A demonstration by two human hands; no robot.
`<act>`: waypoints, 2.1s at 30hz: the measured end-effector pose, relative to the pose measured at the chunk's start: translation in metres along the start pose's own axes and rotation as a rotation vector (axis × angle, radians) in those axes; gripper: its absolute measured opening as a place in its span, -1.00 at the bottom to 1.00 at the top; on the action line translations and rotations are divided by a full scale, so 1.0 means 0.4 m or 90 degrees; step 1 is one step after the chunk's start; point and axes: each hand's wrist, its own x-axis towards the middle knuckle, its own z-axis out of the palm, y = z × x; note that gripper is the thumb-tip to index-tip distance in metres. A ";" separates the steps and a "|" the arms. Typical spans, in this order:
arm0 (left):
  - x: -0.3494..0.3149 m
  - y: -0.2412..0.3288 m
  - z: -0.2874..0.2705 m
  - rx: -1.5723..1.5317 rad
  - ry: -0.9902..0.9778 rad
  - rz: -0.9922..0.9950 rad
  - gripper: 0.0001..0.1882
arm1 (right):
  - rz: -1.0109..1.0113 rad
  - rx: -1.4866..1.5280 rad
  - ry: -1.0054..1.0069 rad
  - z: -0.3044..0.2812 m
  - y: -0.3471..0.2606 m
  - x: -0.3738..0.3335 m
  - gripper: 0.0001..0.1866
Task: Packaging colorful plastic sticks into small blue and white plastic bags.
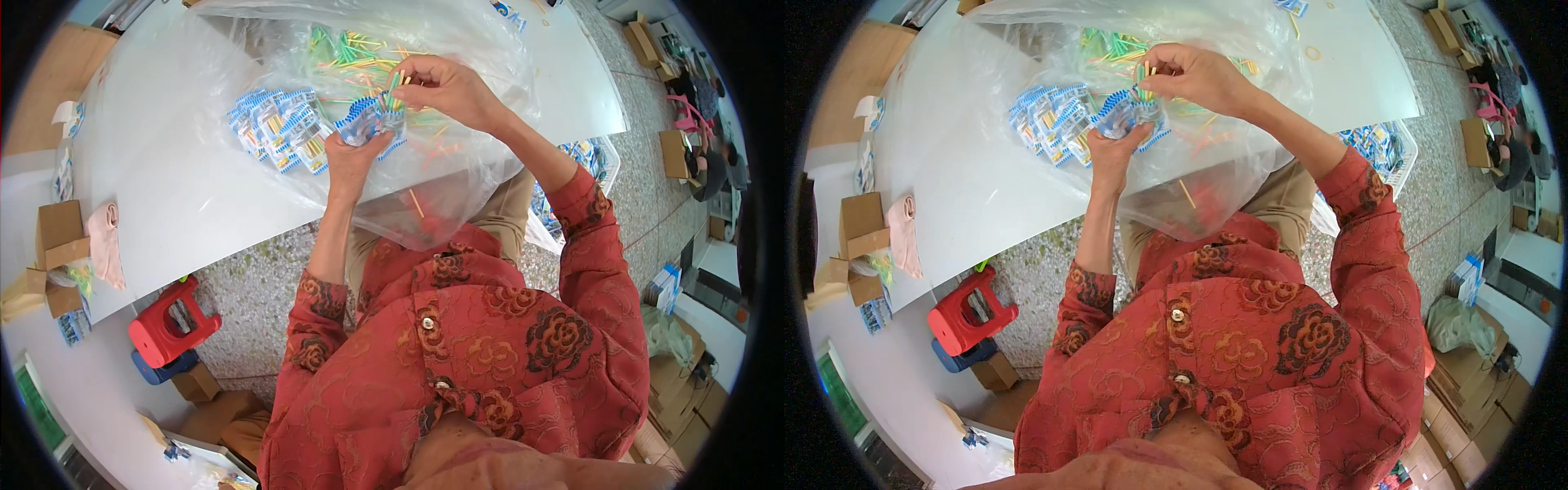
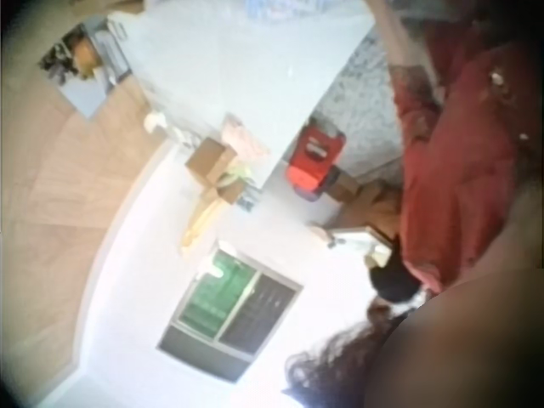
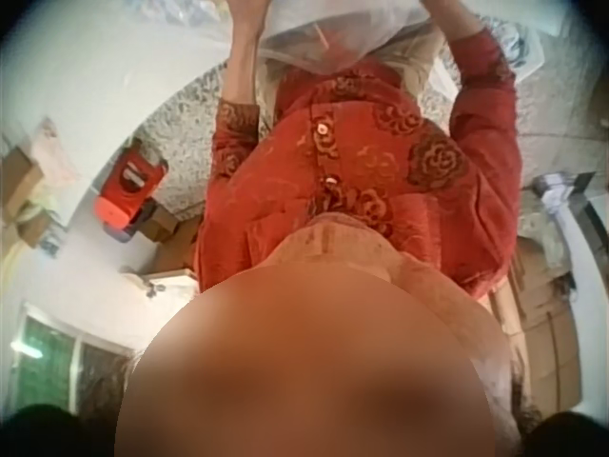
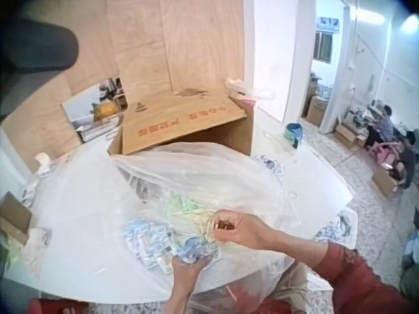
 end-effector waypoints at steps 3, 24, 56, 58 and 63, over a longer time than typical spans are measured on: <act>-0.003 0.008 -0.005 -0.016 -0.003 0.004 -0.70 | -0.026 -0.124 0.002 0.007 -0.012 -0.001 -0.84; -0.020 -0.002 -0.018 -0.170 0.018 -0.026 -0.67 | -0.045 0.090 0.071 0.009 0.051 -0.013 -0.84; -0.114 0.059 -0.116 0.002 0.158 0.012 -0.70 | -0.105 -0.067 -0.088 0.184 0.047 0.065 -0.80; -0.111 0.061 -0.102 0.009 0.147 0.014 -0.69 | -0.108 -0.015 -0.097 0.161 0.047 0.059 -0.81; -0.110 0.071 -0.075 0.037 0.139 0.041 -0.67 | -0.091 0.036 -0.096 0.148 0.065 0.036 -0.84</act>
